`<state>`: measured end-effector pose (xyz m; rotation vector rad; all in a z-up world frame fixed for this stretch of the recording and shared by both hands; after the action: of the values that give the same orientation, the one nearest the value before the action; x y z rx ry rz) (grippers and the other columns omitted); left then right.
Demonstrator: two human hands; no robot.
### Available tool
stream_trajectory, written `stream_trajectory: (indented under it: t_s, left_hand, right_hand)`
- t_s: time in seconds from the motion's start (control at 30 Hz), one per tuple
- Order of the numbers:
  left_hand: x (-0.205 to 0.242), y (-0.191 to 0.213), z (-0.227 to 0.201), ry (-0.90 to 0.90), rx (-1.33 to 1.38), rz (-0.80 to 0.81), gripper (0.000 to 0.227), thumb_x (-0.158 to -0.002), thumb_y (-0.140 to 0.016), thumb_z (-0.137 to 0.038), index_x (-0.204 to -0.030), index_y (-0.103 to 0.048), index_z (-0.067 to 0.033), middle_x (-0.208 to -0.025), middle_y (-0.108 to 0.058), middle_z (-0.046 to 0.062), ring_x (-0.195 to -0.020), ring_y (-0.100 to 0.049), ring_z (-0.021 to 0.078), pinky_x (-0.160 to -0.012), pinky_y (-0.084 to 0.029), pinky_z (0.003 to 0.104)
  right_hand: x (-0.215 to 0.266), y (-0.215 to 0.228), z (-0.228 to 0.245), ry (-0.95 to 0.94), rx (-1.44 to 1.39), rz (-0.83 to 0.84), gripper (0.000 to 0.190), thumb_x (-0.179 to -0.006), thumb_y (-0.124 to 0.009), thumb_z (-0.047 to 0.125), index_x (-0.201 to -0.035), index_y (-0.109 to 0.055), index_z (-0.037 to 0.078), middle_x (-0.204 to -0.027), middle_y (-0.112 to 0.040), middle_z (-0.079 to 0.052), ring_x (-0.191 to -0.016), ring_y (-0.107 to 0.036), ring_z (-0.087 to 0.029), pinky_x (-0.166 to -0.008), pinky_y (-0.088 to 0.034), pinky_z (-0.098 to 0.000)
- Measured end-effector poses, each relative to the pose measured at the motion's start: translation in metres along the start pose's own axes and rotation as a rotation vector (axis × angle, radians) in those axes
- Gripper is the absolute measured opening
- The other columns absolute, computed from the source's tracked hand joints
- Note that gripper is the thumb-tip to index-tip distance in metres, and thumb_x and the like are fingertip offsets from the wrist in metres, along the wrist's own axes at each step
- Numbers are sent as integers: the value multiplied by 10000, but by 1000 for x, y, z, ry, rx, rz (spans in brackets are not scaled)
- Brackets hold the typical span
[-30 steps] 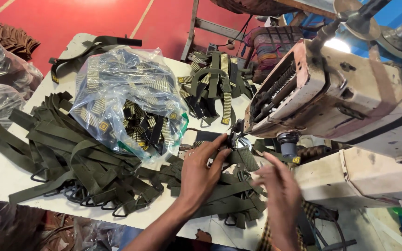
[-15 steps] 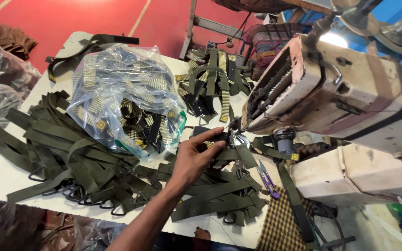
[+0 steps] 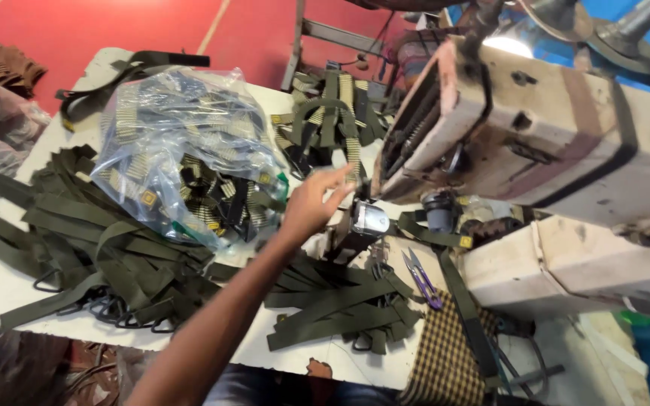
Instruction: Attaching buckles and D-rings to straps using a sewing machine.
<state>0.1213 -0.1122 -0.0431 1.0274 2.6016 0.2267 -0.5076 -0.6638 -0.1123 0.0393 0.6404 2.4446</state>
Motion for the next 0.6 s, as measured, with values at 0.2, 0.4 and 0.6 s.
stream_trajectory:
  t_s: [0.2,0.4,0.6]
  left_hand:
    - [124,55,1,-122,-396,-373,276,-971,-700,-262,-1232,-744,-187,-1140,-727,104,-1106,-698,356,-876,-565,465]
    - [157,120,4,-42,-532,-461,301,-899,-671,-83,-1192,-706,-24,-1253,-702,106,-1019,-709,257,-867,-577,347]
    - [118,160,36,139,-473,-536,501,-976,-662,-184,-1387,-543,76,-1214,-655,320,-1182,-612,510,-966,-504,612]
  right_hand:
    - [-32,-384,123,257,85,22,219,-858,-553,33,-901,-764,75,-1038,-779,-76,-957,-733,-177,-862,-602,-294]
    - [-50,-614,395,-24,7,96,260,-840,-715,116,-1077,-787,39,-973,-841,-107,-698,-856,-185,-551,-668,-229]
    - [-148,-710,434,341,109,26,158,-931,-751,186,-1078,-796,148,-867,-786,-88,-802,-759,-308,-682,-632,-425]
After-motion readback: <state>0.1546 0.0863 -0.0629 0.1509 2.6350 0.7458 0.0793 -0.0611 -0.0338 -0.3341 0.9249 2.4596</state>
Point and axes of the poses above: each hand's wrist, its own x-axis away from the middle knuckle, its own y-axis out of the back of the hand, z = x × y, the point moved 7 cm from there along -x, towards the middle knuckle
